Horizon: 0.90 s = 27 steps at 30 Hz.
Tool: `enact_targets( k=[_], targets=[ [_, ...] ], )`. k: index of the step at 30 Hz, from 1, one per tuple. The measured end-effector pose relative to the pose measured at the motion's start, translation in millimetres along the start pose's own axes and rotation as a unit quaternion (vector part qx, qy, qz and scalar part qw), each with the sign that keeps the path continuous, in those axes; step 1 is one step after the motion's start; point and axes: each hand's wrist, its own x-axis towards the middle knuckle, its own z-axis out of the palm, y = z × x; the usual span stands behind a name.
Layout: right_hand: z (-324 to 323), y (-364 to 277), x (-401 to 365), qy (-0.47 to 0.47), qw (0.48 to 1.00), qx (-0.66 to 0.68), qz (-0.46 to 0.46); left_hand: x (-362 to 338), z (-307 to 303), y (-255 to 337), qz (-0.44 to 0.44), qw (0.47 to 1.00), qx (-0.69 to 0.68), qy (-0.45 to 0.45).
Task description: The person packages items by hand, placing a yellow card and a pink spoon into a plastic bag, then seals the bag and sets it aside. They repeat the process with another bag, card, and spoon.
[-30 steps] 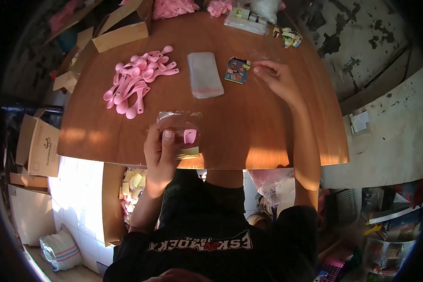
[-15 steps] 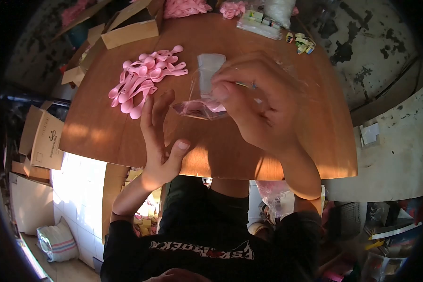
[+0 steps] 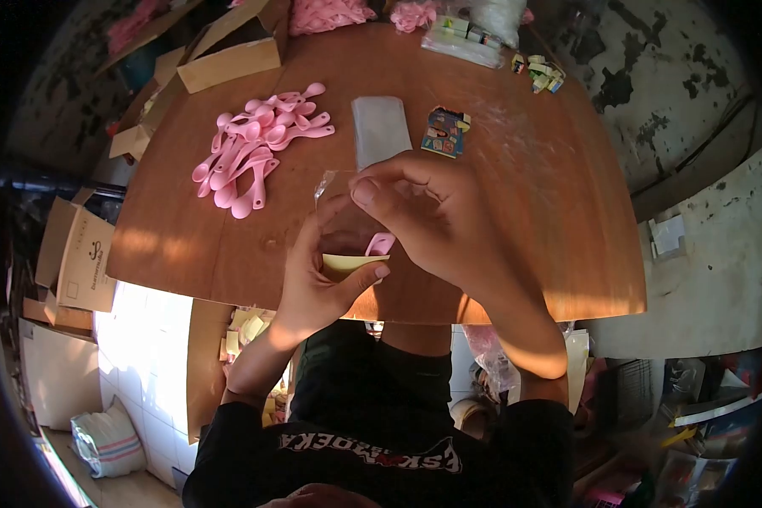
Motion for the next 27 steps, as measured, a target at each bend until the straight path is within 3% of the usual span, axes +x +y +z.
enact_targets(
  k=[4, 8, 10, 14, 16, 17, 20, 27],
  targets=[
    [1.7, 0.8, -22.9, 0.091, 0.994, 0.053, 0.026, -11.5, 8.1, 2.2, -0.092, 0.991, -0.090, 0.044],
    [8.8, 25.0, -47.0, 0.081, 0.995, 0.034, 0.052, -10.7, 5.0, -4.3, -0.051, 0.996, -0.066, 0.034],
    [19.4, 33.6, -50.9, 0.092, 0.986, 0.096, 0.102, -10.7, 5.1, -4.1, -0.059, 0.996, -0.062, 0.029],
    [28.5, 55.9, -52.2, 0.131, 0.984, 0.095, 0.080, -13.2, -1.5, -19.4, -0.062, 0.993, -0.095, 0.026],
    [31.9, 62.1, -51.1, 0.141, 0.978, 0.120, 0.096, -8.3, -10.2, -28.0, -0.002, 0.999, -0.041, 0.021],
    [33.0, 64.2, -50.5, 0.153, 0.972, 0.142, 0.111, -11.6, -11.1, -24.9, -0.052, 0.990, -0.110, 0.073],
    [35.0, 69.1, -49.2, 0.155, 0.972, 0.140, 0.104, -7.2, -25.7, -25.9, -0.102, 0.983, -0.133, 0.078],
    [36.0, 74.5, -49.8, 0.175, 0.963, 0.169, 0.114, -8.6, -29.5, -36.6, -0.059, 0.991, -0.074, 0.095]
  ],
)
